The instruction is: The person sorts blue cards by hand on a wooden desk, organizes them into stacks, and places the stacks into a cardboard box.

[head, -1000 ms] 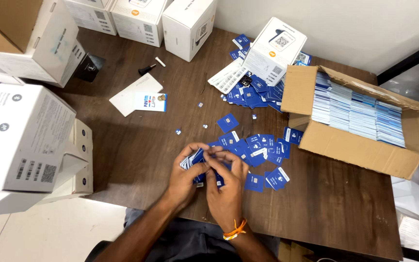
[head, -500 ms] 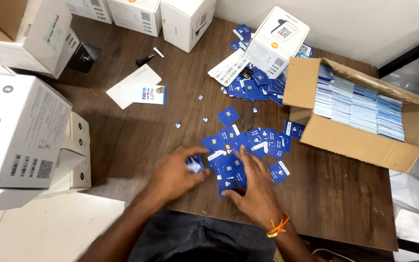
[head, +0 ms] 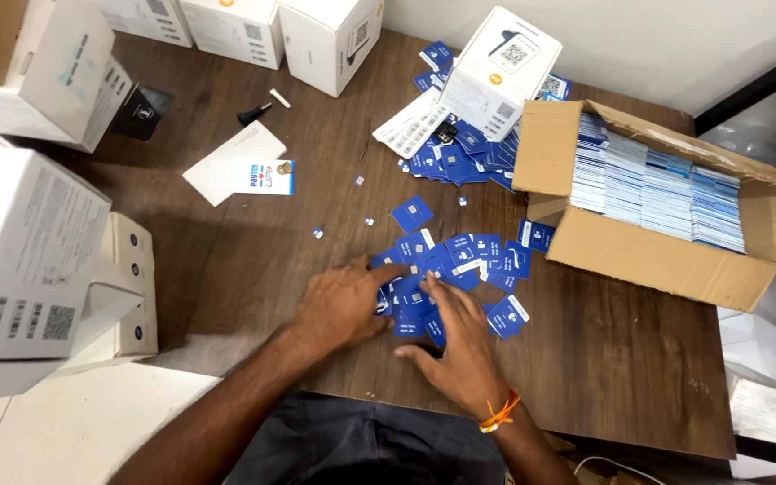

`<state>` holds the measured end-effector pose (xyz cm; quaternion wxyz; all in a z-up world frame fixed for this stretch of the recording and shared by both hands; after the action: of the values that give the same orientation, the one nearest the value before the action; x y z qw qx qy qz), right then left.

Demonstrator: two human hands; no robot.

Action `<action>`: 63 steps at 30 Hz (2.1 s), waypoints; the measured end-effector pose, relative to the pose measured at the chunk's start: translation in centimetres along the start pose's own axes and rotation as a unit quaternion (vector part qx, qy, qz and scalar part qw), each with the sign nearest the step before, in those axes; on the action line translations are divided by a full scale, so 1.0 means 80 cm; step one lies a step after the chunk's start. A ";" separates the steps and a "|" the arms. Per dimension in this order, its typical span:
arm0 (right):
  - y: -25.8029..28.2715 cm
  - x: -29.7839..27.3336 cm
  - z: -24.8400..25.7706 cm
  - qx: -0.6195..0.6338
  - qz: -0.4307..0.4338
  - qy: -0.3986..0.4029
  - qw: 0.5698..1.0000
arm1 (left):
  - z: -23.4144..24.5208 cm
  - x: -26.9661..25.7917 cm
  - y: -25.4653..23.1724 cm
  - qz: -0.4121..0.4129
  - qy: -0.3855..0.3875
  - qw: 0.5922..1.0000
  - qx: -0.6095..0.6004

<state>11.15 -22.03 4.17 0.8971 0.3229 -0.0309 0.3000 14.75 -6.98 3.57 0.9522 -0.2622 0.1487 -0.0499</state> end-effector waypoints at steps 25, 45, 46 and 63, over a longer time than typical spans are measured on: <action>-0.025 -0.007 -0.010 0.094 -0.050 -0.091 0.990 | -0.011 -0.005 -0.011 0.066 0.008 0.998 0.014; 0.003 -0.017 -0.011 -0.018 -0.065 -0.073 0.995 | -0.006 0.022 -0.008 -0.112 0.088 0.989 0.043; 0.004 -0.017 -0.014 -0.003 -0.061 -0.075 0.995 | -0.007 0.023 -0.007 -0.107 0.093 0.989 0.046; 0.005 -0.021 -0.016 0.082 -0.081 -0.118 0.986 | -0.005 0.004 -0.013 -0.111 0.084 0.987 0.080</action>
<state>9.40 -21.91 2.97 0.8790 0.4299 -0.0854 0.1877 14.92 -8.11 3.67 0.9429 -0.1944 0.1938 -0.1885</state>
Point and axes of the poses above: each hand's wrist, its own x-axis towards the middle knuckle, its own z-axis out of the back of the hand, y = z × x, the point moved 8 cm from there along x, towards the middle knuckle, and after that the axes turned 9 degrees about z, right-handed, at the moved point
